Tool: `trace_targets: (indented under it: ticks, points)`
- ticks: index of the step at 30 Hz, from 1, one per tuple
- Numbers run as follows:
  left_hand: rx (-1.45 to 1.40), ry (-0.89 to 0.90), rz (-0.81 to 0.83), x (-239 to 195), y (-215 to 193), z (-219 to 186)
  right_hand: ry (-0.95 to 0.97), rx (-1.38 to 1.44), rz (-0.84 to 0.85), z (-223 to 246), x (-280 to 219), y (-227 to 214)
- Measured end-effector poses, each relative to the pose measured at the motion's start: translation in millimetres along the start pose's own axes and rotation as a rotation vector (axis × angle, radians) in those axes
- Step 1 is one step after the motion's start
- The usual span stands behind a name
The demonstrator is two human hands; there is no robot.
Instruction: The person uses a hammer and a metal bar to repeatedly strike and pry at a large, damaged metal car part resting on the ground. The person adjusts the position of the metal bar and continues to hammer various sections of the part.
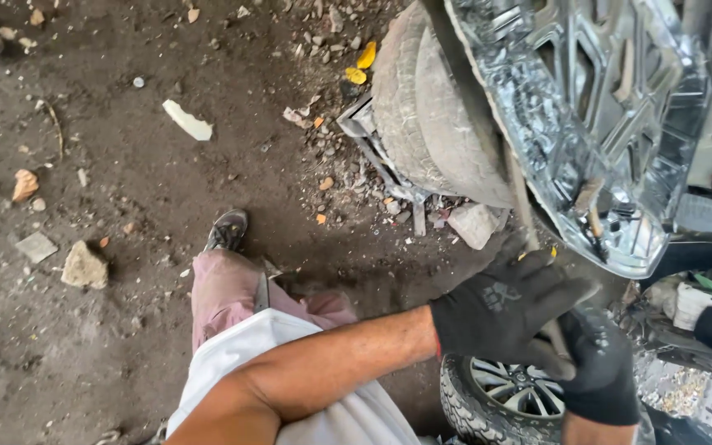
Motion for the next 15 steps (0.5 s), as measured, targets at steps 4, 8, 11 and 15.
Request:
trace_targets:
  ticks: [4, 8, 11, 15]
  points:
    - [-0.050, 0.034, 0.125, 10.8, 7.5, 4.4, -0.112, -0.038, -0.038, 25.7, 14.3, 2.7]
    - [-0.092, 0.029, 0.122, -3.1, 22.3, 3.2, 0.167, -0.100, -0.241, -19.9, 23.2, -26.7]
    - [-0.160, 0.030, -0.074, -7.4, 31.0, -0.2, 0.168, -0.688, -0.327, -116.2, 66.4, -80.4]
    - [-0.146, -0.003, -0.196, -8.8, 34.0, -14.2, 0.151, -0.905, -0.257, -258.1, 122.6, -134.8]
Point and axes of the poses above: each hand's wrist, its own x-axis towards the middle knuckle, its own y-axis out of the palm, z = x × y, the point moved 7 cm from there along x, towards the middle knuckle, and after that the axes turned 3 degrees about y, right-handed, at the moved point
